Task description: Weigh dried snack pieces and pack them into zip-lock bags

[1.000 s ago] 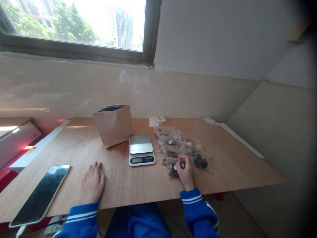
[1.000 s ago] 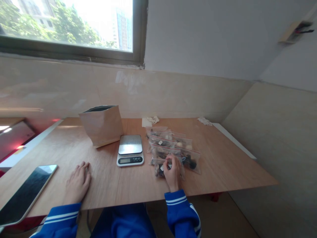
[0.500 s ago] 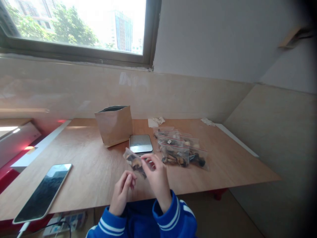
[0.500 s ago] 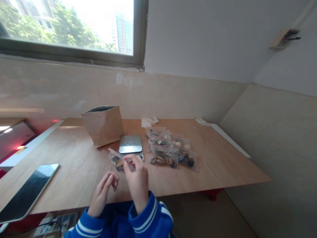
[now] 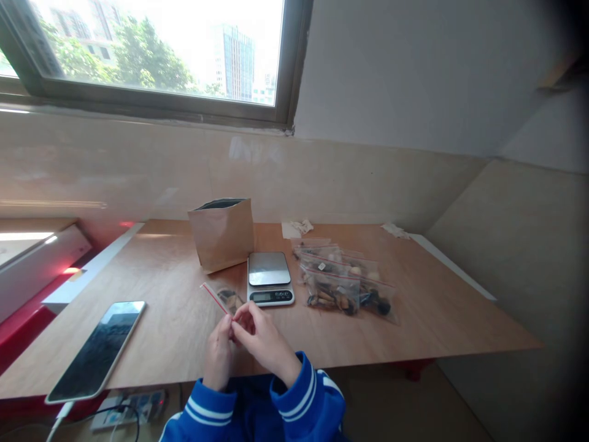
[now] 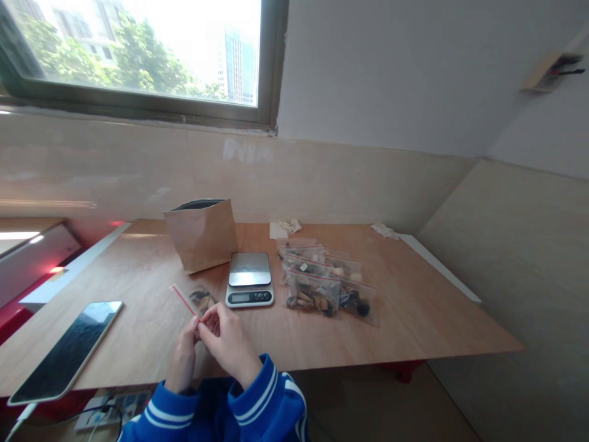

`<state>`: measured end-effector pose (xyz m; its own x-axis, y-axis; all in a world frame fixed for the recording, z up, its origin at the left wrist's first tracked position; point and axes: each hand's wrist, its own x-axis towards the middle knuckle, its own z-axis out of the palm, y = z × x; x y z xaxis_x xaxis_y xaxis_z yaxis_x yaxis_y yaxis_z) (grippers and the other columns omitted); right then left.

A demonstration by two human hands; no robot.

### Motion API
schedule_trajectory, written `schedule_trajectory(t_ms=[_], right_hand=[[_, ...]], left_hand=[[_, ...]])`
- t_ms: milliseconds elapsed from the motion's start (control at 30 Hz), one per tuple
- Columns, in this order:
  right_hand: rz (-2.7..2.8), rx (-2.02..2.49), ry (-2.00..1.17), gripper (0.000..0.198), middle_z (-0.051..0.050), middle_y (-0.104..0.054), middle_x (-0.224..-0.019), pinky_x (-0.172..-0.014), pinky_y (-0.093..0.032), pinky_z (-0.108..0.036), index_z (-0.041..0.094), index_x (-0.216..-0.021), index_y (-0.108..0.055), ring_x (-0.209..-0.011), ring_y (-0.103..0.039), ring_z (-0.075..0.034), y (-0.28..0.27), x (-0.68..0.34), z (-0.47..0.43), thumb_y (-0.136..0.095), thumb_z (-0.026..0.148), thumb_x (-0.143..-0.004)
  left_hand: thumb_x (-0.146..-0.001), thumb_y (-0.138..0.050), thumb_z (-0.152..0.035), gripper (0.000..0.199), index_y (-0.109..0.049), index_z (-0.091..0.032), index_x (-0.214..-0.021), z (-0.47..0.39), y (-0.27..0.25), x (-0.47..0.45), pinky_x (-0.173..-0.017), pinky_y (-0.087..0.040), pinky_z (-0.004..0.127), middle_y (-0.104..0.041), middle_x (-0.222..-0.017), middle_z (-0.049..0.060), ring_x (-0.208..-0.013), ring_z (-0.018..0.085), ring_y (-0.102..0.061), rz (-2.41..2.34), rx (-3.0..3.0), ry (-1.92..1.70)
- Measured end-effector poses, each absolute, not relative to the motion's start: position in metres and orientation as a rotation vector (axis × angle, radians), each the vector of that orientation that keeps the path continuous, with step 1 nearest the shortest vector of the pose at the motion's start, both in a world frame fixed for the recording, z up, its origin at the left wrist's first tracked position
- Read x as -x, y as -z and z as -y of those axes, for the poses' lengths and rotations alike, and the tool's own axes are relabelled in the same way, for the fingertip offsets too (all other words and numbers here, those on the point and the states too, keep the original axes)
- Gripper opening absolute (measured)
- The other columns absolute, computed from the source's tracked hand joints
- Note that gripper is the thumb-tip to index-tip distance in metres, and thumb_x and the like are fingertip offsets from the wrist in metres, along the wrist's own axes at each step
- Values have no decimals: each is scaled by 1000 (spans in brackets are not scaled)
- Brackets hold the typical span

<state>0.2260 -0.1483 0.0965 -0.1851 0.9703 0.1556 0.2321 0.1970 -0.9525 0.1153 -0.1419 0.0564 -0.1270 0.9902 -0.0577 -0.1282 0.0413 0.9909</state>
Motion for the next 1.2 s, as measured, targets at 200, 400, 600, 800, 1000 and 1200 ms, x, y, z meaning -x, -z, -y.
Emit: schedule_trajectory(t_ms=[200, 400, 600, 800, 1000, 1200], right_hand=[[1890, 1235, -835, 16, 1, -60, -67, -59, -39, -21, 21, -79, -50, -63, -57, -13, -107, -227, 143, -42, 24, -92], [1916, 1296, -758, 25, 0, -58, -64, -56, -32, -21, 19, -69, -53, -59, -53, -12, -107, -232, 133, -43, 25, -91], [1878, 1297, -750, 32, 2, -54, -59, -53, -27, -21, 19, -63, -52, -55, -47, -10, -101, -230, 131, -42, 27, -92], [1836, 1350, -724, 28, 4, -51, -54, -50, -25, -22, 20, -57, -50, -51, -43, -11, -93, -226, 124, -53, 29, -83], [1365, 1369, -676, 30, 6, -37, -52, -51, -27, -22, 22, -57, -37, -51, -36, -11, -87, -254, 103, -44, 30, -84], [1363, 932, -896, 32, 3, -48, -62, -63, -41, -24, 22, -67, -39, -59, -48, -12, -118, -247, 102, -32, 40, -93]], left_hand=[[-70, -56, -64, 49, -56, -16, -62, 136, -64, -108, -43, -34, 23, -42, -46, -4, -44, 10, -39, -1268, -1129, -1260], [-73, -54, -62, 48, -55, -16, -58, 120, -68, -93, -49, -36, 23, -41, -48, -4, -48, 11, -42, -1218, -1326, -1065], [-76, -53, -57, 41, -54, -17, -65, 116, -70, -86, -49, -35, 22, -42, -52, -5, -48, 11, -42, -1249, -1405, -992], [-74, -54, -56, 39, -54, -18, -63, 115, -74, -86, -49, -33, 22, -44, -53, -4, -51, 11, -41, -1283, -1522, -1006], [-76, -50, -53, 38, -48, -20, -58, 110, -97, -53, -46, -28, 23, -35, -47, -5, -47, 11, -34, -1651, -1526, -1210], [-82, -32, -52, 44, -38, -20, -51, 100, -92, -63, -61, -44, 27, -48, -57, 0, -60, 15, -50, -1175, -1222, -1451]])
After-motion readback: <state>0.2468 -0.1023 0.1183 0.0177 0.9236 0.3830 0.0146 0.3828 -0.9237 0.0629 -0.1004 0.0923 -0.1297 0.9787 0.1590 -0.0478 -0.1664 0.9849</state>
